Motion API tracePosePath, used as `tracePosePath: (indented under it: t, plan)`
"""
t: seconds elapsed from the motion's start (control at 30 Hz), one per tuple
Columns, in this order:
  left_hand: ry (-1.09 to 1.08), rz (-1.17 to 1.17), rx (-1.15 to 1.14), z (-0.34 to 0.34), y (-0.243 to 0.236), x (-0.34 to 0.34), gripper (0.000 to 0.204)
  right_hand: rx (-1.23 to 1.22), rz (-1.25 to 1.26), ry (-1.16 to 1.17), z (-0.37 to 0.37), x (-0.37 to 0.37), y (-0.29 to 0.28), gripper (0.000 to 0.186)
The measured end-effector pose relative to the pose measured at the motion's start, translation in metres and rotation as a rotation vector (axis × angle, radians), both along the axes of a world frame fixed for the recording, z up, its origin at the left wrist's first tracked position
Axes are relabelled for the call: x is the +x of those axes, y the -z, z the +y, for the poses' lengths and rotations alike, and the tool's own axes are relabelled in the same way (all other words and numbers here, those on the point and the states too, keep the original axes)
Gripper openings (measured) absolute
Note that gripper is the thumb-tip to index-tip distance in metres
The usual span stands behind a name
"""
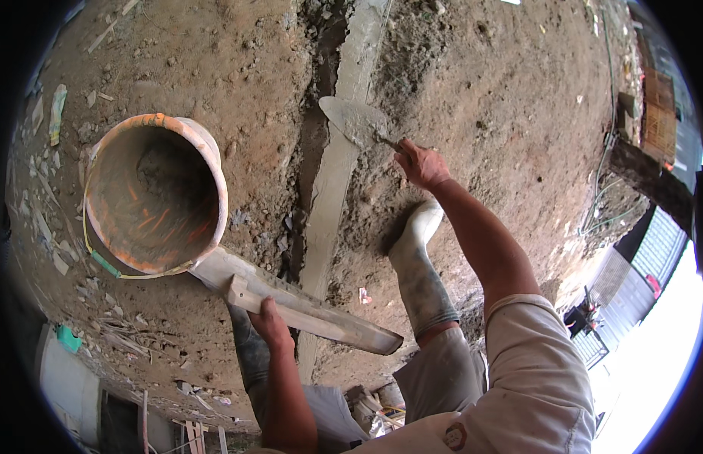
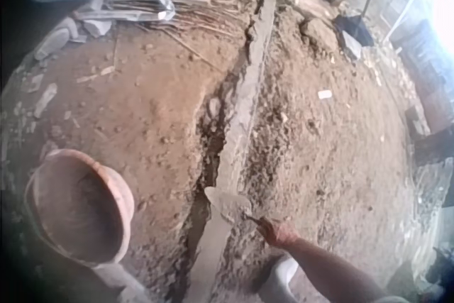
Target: The person scoops wet cement from a bucket with a trowel and spreads it into a narrow trench on the ground. They repeatedly smooth and level the cement using a straightedge and trowel, working along the trench to fill and flatten the surface.
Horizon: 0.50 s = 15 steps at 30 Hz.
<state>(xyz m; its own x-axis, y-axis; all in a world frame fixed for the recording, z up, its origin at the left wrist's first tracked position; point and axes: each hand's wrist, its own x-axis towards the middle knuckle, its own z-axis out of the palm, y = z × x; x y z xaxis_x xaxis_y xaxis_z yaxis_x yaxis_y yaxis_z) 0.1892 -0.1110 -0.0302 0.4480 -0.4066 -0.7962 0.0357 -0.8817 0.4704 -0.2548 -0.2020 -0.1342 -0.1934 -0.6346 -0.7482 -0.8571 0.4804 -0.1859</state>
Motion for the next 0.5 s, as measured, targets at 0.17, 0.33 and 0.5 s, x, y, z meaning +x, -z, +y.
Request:
tracePosePath:
  t: [0.17, 0.33, 0.5]
  plan:
    - [0.000, -0.001, 0.012, 0.002, -0.004, -0.003, 0.057, -0.190, 0.067, 0.044, -0.069, -0.052, 0.020, 0.038]
    - [-0.033, 0.024, 0.011, -0.004, -0.007, -0.010, 0.060, -0.430, 0.118, 0.193, -0.152, -0.115, 0.051, 0.055]
    - [-0.017, 0.003, 0.032, 0.000, -0.008, -0.004, 0.062, -0.418, -0.012, 0.241, -0.120, -0.071, 0.045, 0.060]
